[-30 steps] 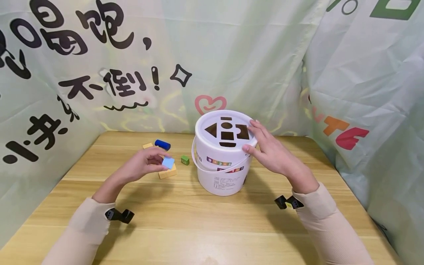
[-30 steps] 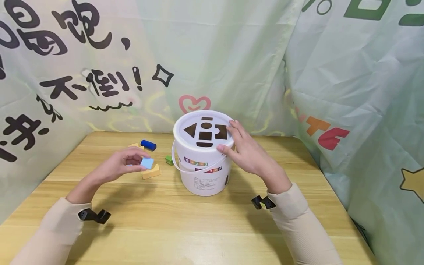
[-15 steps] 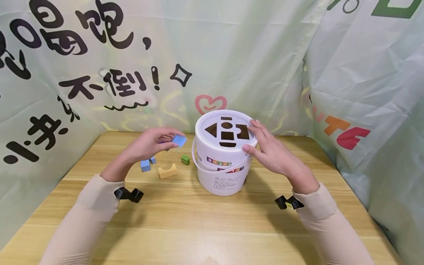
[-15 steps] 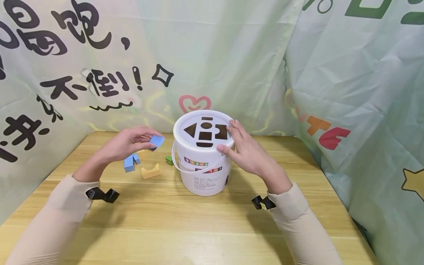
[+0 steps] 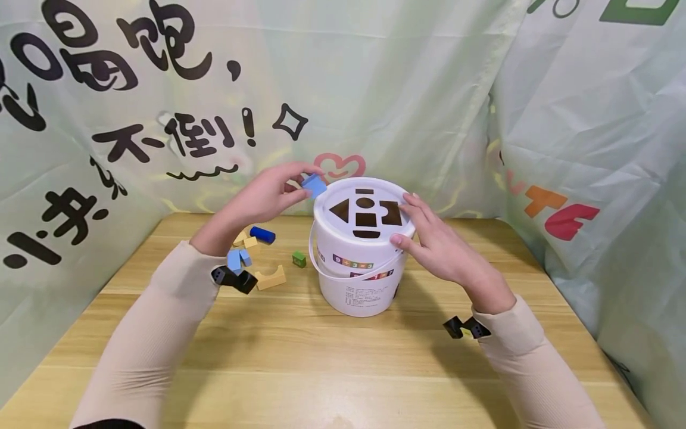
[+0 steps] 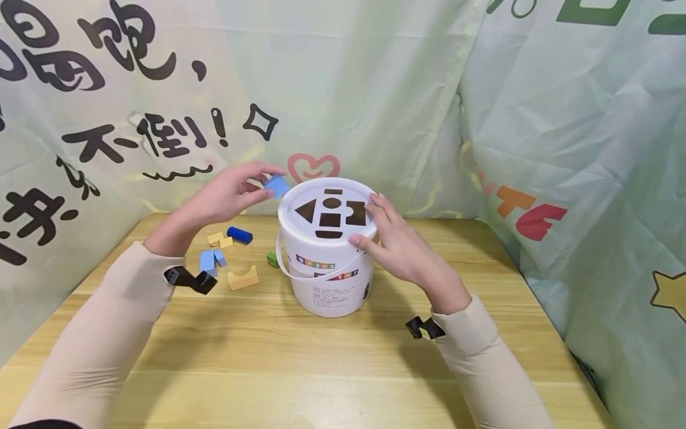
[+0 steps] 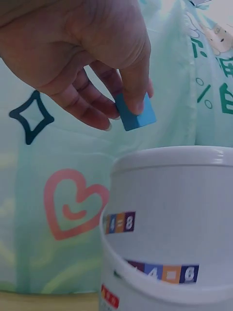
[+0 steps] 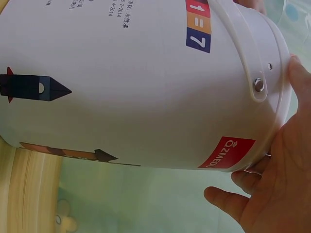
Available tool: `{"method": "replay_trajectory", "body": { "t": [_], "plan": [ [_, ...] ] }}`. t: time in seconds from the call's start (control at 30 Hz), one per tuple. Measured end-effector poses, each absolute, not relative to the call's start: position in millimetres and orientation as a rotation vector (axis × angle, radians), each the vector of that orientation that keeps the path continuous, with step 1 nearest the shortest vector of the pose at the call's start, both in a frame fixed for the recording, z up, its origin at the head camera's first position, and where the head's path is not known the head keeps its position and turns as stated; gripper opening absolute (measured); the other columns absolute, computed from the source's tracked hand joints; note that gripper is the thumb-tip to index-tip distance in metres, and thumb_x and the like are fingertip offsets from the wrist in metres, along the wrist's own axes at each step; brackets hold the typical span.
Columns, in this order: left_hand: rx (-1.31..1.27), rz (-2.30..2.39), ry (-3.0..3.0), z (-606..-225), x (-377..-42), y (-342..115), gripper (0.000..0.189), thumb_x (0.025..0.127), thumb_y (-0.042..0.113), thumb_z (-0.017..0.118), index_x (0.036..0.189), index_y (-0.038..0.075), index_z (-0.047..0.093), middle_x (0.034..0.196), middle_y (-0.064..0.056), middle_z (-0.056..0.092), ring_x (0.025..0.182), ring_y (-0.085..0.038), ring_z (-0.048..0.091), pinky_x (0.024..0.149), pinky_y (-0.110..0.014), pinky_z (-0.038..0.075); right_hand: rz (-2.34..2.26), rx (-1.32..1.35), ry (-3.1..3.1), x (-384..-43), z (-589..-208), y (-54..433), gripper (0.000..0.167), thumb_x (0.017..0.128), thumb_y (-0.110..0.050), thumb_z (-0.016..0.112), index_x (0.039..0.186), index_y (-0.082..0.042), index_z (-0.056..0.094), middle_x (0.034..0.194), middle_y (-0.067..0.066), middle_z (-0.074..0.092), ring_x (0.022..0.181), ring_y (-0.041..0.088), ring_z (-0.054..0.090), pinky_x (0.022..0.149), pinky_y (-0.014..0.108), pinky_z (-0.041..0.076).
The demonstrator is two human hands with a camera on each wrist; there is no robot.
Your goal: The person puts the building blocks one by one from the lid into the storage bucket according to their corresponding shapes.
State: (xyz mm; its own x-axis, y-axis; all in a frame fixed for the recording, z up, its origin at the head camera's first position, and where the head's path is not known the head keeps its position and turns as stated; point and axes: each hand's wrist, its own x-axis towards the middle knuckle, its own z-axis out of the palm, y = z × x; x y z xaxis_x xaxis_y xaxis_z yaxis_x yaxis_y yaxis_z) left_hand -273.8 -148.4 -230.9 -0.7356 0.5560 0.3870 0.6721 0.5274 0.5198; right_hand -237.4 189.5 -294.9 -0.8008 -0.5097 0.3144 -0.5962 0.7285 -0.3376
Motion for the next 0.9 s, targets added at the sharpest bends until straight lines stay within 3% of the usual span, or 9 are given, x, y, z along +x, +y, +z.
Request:
{"method": "replay_trajectory", "body": {
  "t": [0.33,0.5,0.67,0.77,0.9],
  "plan": [
    [-1.04,-0.911,-2.673,-208.1,-298.6,-116.4,0.031,0.098,0.011,0.06,0.128,0.01,0.061,0.121,-0.007,0.063,0.105,-0.021,0.061,0.091,-0.034,0.049,0.645,0.884,-2.723,-236.6,-294.4,188.6,0.073,0.099,-0.052,0.048,0.15,-0.003,0.03,0.161,0.007,0.015,0.148,0.028,0.007,0.114,0.052,0.022],
    [-1.008,-0.958,-2.744,-201.3,-310.6,-102.6,0.03,0.097,0.013,0.062,0.127,0.009,0.06,0.115,-0.007,0.064,0.105,-0.019,0.061,0.082,-0.031,0.054,0.64,0.882,-2.735,-236.5,-295.1,188.8,0.074,0.099,-0.053,0.047,0.151,-0.003,0.029,0.161,0.007,0.014,0.149,0.026,0.005,0.114,0.053,0.022],
    [-1.053,-0.996,-2.772,-201.0,-321.6,-93.1,0.024,0.097,0.014,0.062,0.122,0.015,0.064,0.114,-0.001,0.063,0.102,-0.014,0.063,0.069,-0.03,0.057,0.639,0.88,-2.738,-236.7,-296.4,189.0,0.074,0.099,-0.053,0.046,0.152,-0.004,0.027,0.162,0.006,0.013,0.149,0.026,0.005,0.114,0.053,0.022],
    [-1.071,-1.003,-2.796,-200.3,-327.2,-87.9,0.021,0.098,0.015,0.062,0.118,0.017,0.064,0.113,0.0,0.063,0.102,-0.015,0.063,0.068,-0.034,0.058,0.641,0.877,-2.746,-237.1,-296.4,188.9,0.076,0.099,-0.054,0.045,0.154,-0.006,0.023,0.162,0.006,0.012,0.149,0.025,0.004,0.115,0.053,0.021],
    [-1.081,-0.942,-2.834,-199.1,-333.8,-79.1,0.023,0.097,0.013,0.062,0.12,0.011,0.063,0.116,-0.004,0.063,0.106,-0.019,0.062,0.072,-0.038,0.057,0.643,0.873,-2.756,-237.5,-294.5,189.2,0.079,0.099,-0.055,0.045,0.156,-0.008,0.016,0.162,0.006,0.011,0.149,0.024,0.003,0.115,0.052,0.019]
  ]
}}
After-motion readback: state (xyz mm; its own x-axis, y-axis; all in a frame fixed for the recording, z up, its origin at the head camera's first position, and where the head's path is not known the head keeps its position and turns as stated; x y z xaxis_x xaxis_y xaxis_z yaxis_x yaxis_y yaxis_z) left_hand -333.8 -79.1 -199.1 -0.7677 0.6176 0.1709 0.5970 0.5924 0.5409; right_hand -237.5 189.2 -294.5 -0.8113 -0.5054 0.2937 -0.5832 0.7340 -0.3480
